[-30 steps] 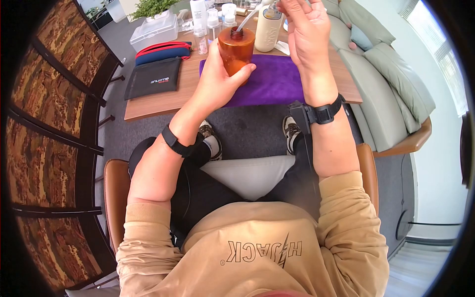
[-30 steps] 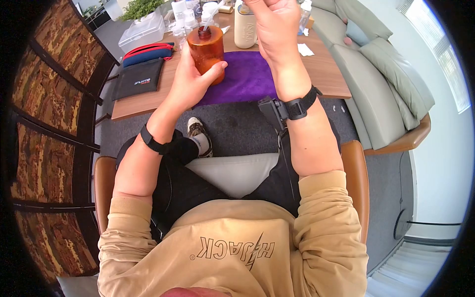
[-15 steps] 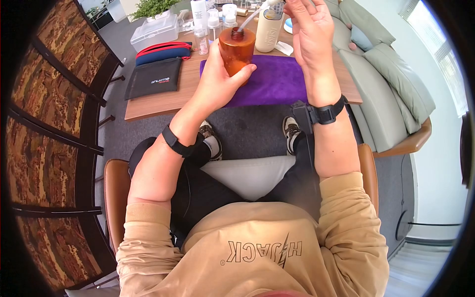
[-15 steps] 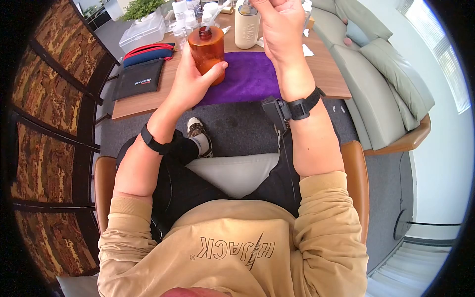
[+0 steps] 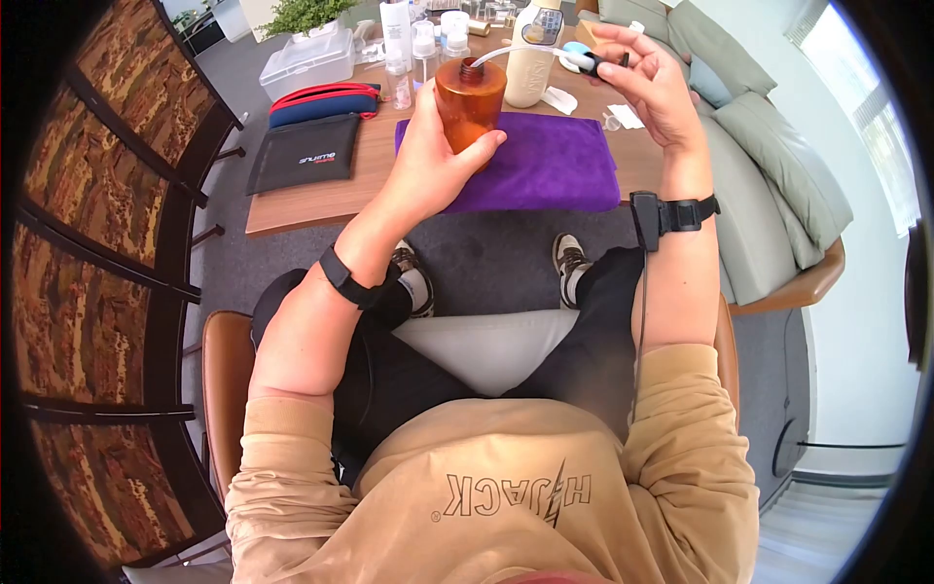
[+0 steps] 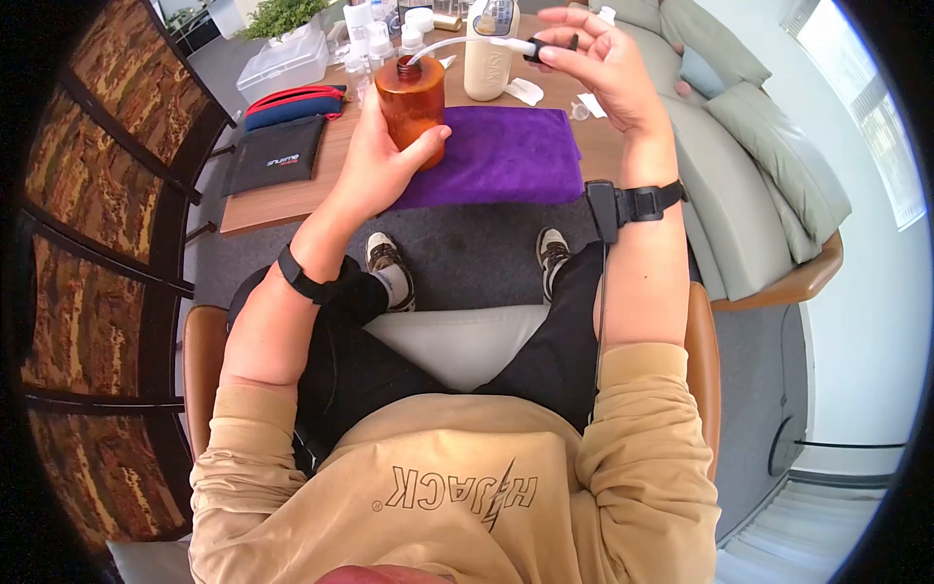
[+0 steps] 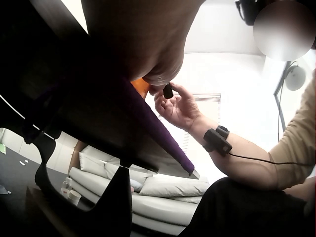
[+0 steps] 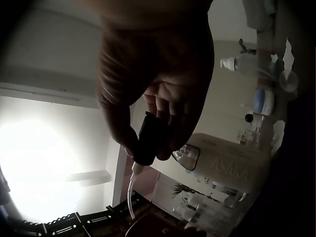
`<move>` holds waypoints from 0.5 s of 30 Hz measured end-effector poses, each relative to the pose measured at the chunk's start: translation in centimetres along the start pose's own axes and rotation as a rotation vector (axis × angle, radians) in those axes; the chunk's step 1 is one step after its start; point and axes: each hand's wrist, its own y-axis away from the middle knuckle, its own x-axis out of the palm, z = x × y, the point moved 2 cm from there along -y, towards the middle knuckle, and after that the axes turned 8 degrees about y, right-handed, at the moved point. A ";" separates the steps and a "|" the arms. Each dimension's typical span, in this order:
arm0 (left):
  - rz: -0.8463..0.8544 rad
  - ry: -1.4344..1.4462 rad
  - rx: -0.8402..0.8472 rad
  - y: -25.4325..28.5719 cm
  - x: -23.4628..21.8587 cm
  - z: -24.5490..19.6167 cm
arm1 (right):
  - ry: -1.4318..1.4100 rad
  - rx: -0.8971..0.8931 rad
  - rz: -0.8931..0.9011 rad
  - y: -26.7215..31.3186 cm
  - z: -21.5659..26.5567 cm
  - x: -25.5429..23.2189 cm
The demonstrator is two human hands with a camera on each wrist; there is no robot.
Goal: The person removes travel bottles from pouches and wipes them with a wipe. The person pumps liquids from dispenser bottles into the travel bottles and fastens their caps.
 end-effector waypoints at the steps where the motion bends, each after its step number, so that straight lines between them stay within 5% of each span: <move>1: -0.001 -0.001 -0.006 0.0 0.0 -0.1 | 0.040 0.031 0.040 0.3 -0.4 -0.5; 6: -0.004 0.000 -0.021 0.1 0.0 0.0 | 0.063 0.067 0.012 1.7 -2.1 -2.7; 9: -0.002 0.017 -0.050 0.1 0.1 -0.2 | 0.318 0.102 0.003 2.2 -2.3 -2.8; 15: -0.019 0.028 -0.012 0.1 0.4 0.2 | 0.341 0.176 0.210 2.5 -3.9 0.2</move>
